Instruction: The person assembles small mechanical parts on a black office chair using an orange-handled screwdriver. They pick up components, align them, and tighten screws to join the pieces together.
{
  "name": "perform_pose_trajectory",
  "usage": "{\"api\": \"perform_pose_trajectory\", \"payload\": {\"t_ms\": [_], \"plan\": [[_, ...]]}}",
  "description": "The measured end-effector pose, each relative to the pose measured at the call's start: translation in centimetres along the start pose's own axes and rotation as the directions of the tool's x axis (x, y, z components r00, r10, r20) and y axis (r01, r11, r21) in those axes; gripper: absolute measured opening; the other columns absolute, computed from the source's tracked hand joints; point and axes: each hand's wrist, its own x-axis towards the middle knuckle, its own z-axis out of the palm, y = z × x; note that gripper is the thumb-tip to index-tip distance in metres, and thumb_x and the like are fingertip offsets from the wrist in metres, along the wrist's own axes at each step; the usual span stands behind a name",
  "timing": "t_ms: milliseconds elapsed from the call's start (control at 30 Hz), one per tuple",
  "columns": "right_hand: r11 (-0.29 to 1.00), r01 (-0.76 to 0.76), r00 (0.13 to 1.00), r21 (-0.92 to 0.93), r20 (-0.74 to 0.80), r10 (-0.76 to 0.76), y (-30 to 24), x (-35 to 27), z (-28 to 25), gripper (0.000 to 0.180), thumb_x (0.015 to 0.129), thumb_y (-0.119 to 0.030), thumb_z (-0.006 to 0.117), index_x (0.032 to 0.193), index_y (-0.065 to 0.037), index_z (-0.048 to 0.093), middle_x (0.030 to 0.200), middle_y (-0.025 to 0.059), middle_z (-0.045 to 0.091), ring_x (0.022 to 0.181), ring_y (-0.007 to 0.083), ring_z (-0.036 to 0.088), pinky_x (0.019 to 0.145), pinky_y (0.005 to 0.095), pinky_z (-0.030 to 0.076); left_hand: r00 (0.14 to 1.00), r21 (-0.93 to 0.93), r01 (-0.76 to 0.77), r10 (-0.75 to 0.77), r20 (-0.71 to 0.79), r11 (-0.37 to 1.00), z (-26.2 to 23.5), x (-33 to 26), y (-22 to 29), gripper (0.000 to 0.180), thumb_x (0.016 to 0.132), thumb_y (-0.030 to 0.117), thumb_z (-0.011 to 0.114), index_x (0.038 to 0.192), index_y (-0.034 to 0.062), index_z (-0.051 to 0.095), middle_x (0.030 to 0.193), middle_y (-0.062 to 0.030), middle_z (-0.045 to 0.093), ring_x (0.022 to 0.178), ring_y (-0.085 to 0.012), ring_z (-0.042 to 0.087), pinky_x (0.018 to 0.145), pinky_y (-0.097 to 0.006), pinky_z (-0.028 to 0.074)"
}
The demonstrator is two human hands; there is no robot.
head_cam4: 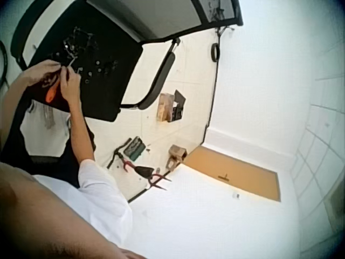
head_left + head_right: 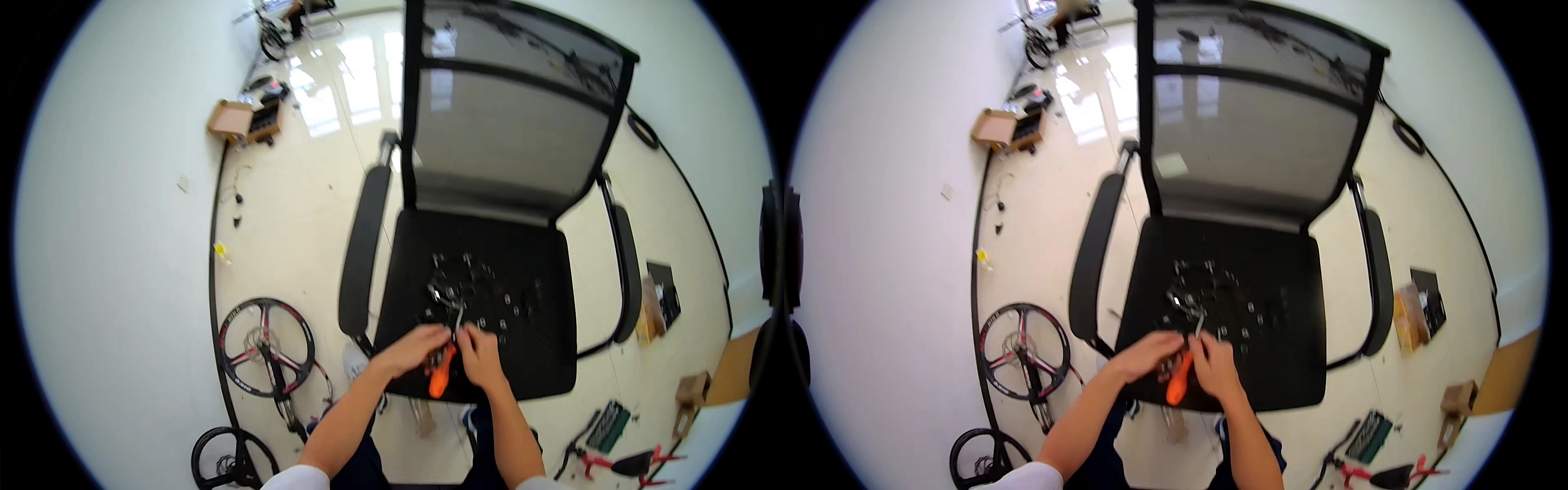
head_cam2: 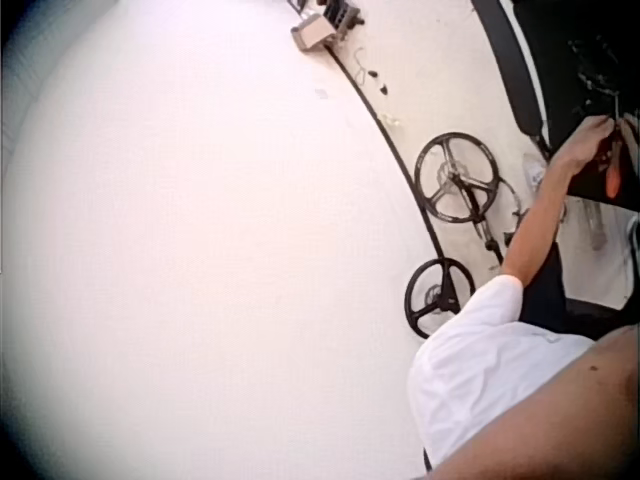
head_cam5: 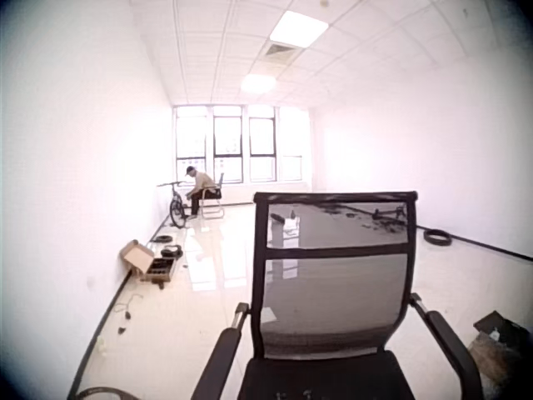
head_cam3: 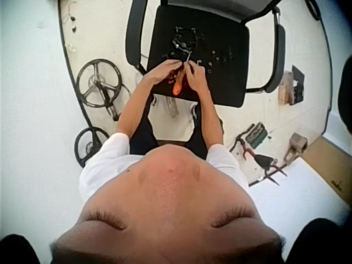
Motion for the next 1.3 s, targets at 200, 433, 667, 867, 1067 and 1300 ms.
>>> {"api": "perform_pose_trajectory", "payload": {"t_ms": [200,433,667,867,1067,1300], "plan": [[0.998,-0.058,0.998,0.037,0.000,0.058,0.1,-0.1,0.1,0.020,0.095,-0.015,0.051,0.092,0.003,0.060,0.071,0.0227,0.059,0.066,0.0384,0.063,0.055,0.0383,0.046,0.978,0.011,-0.185,0.185,-0.100,0.983,0.8,1.1,-1.0,0.023,0.101,0.023,0.047,0.091,0.0039,0.053,0.068,-0.0031,0.054,0.057,-0.0100,0.051,0.051,-0.024,0.040],[0.831,-0.301,0.943,0.468,0.019,0.331,1.3,0.0,1.3,0.031,0.099,-0.025,0.051,0.084,0.001,0.057,0.058,0.0045,0.046,0.054,0.0099,0.043,0.051,0.0282,0.036,0.966,-0.155,-0.190,0.156,-0.209,0.969,2.0,1.6,-0.2,0.026,0.100,0.025,0.050,0.082,0.0073,0.054,0.068,0.0025,0.052,0.055,-0.0042,0.044,0.051,-0.021,0.037],[0.945,-0.232,0.932,0.233,-0.224,0.284,2.1,1.0,-2.7,0.035,0.096,-0.023,0.057,0.073,0.003,0.051,0.056,-0.0008,0.039,0.057,0.0060,0.037,0.051,0.0270,0.033,0.949,-0.157,-0.183,0.132,-0.286,0.971,0.8,1.8,1.4,0.023,0.099,0.029,0.051,0.092,0.0074,0.057,0.075,-0.0008,0.058,0.063,-0.0069,0.052,0.056,-0.021,0.041],[0.541,-0.548,0.826,0.638,0.310,0.471,2.1,0.3,-4.1,0.030,0.101,-0.027,0.048,0.080,-0.005,0.050,0.056,-0.0021,0.040,0.044,0.0048,0.033,0.040,0.0228,0.027,0.978,-0.047,-0.131,0.121,-0.171,0.990,1.2,2.3,0.5,0.025,0.099,0.025,0.050,0.103,0.0023,0.059,0.082,-0.0033,0.061,0.067,-0.0077,0.055,0.061,-0.023,0.044],[0.387,-0.673,0.738,0.630,0.547,0.395,0.0,0.1,-3.6,0.030,0.103,-0.029,0.043,0.080,-0.009,0.045,0.052,-0.0035,0.033,0.036,0.0043,0.024,0.032,0.0205,0.020,0.951,0.001,-0.240,0.236,-0.198,0.971,1.4,2.6,0.5,0.018,0.096,0.008,0.055,0.111,-0.0013,0.058,0.092,-0.0068,0.064,0.074,-0.0101,0.059,0.068,-0.025,0.049],[0.462,-0.686,0.728,0.562,0.530,0.435,0.4,0.2,-3.4,0.031,0.103,-0.028,0.044,0.079,-0.009,0.046,0.051,-0.0045,0.033,0.035,0.0036,0.023,0.031,0.0207,0.020,0.914,0.001,-0.327,0.316,-0.254,0.945,1.1,2.6,0.5,0.016,0.095,0.005,0.054,0.109,-0.0019,0.059,0.091,-0.0074,0.066,0.079,-0.0109,0.062,0.067,-0.025,0.051]]}}
